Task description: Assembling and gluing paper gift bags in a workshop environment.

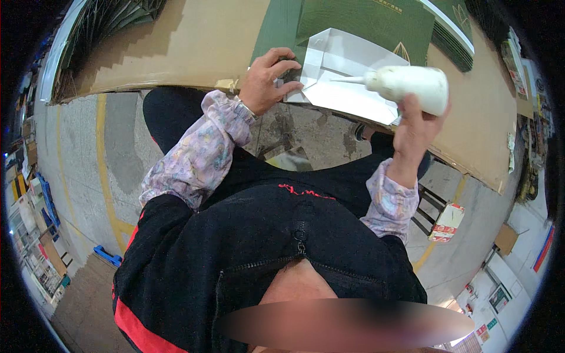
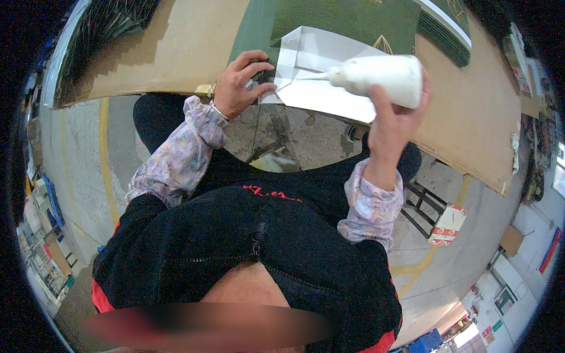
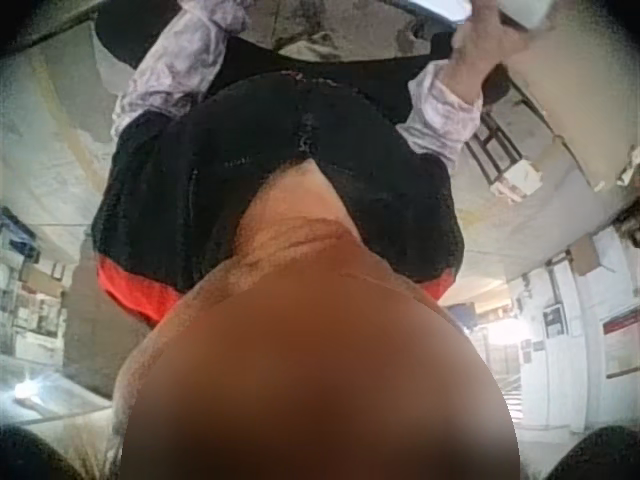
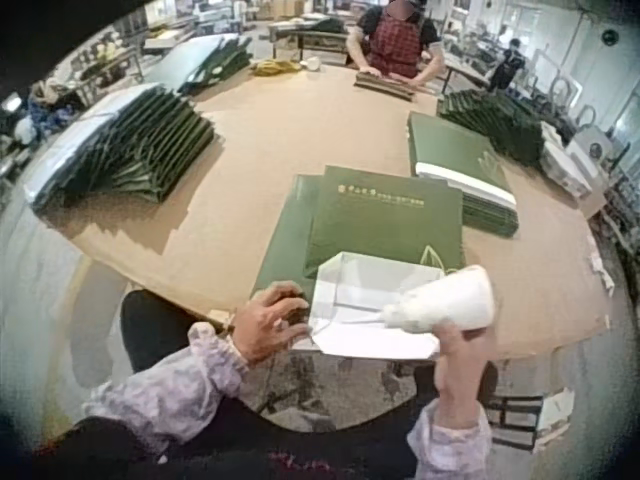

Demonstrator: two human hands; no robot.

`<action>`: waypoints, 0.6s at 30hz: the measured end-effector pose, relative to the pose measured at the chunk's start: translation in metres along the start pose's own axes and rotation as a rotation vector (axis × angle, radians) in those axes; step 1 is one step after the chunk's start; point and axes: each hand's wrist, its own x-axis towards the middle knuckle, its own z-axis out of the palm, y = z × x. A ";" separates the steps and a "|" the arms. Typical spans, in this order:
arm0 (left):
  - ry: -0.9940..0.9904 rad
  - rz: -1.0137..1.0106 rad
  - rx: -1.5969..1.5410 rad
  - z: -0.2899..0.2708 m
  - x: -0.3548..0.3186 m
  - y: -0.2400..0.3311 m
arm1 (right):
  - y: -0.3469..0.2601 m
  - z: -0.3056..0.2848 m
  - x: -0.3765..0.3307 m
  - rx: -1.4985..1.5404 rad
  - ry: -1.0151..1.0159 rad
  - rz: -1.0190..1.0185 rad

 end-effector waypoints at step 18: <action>-0.016 0.053 -0.029 -0.001 -0.003 -0.009 | 0.022 0.062 -0.005 -0.187 -0.247 0.007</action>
